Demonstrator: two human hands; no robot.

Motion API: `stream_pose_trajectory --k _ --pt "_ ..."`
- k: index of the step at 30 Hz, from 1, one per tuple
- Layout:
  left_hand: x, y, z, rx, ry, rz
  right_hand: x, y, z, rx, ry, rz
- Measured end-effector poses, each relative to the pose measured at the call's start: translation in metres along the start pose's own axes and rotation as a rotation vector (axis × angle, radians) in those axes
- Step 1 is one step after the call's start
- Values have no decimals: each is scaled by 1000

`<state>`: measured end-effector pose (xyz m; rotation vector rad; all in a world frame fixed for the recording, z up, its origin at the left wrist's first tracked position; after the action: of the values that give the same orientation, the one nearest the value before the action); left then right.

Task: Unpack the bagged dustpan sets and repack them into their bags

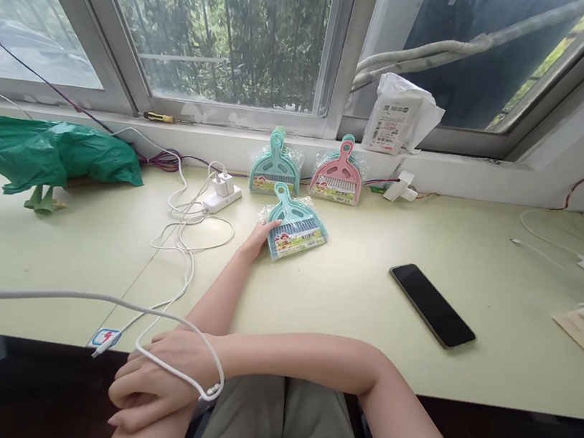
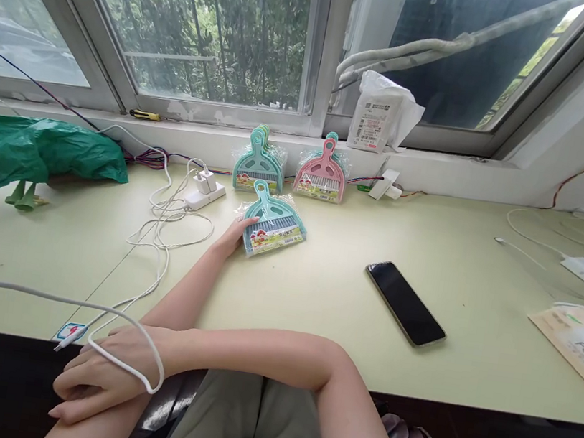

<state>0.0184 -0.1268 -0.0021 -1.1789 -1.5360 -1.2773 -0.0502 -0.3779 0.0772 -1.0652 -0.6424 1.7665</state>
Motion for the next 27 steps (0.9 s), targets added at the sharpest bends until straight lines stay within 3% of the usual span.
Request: stream_pose_trajectory --k 5,9,12,21,27 --pt "-1 0 0 -6 19 0 -4 -6 -1 32 -39 -44" --pt "-2 -1 -1 6 19 6 -5 -15 -2 -15 23 -153" --pt "-3 -2 -1 20 6 24 -4 -18 -4 22 29 -137" --pt "-4 -1 0 39 -5 29 7 7 -11 98 -59 -260" --pt "-6 -2 0 62 -12 43 2 -2 -13 99 -45 -247"
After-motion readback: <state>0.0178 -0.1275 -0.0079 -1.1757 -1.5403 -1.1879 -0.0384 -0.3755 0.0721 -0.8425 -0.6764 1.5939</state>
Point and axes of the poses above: each hand's wrist, its own z-axis towards the middle knuckle, its own y-axis out of the palm, x = y × z, the point moved 4 cm from there along z, towards the middle knuckle, and after that the axes turned 13 degrees about x, right-handed, at the moved point
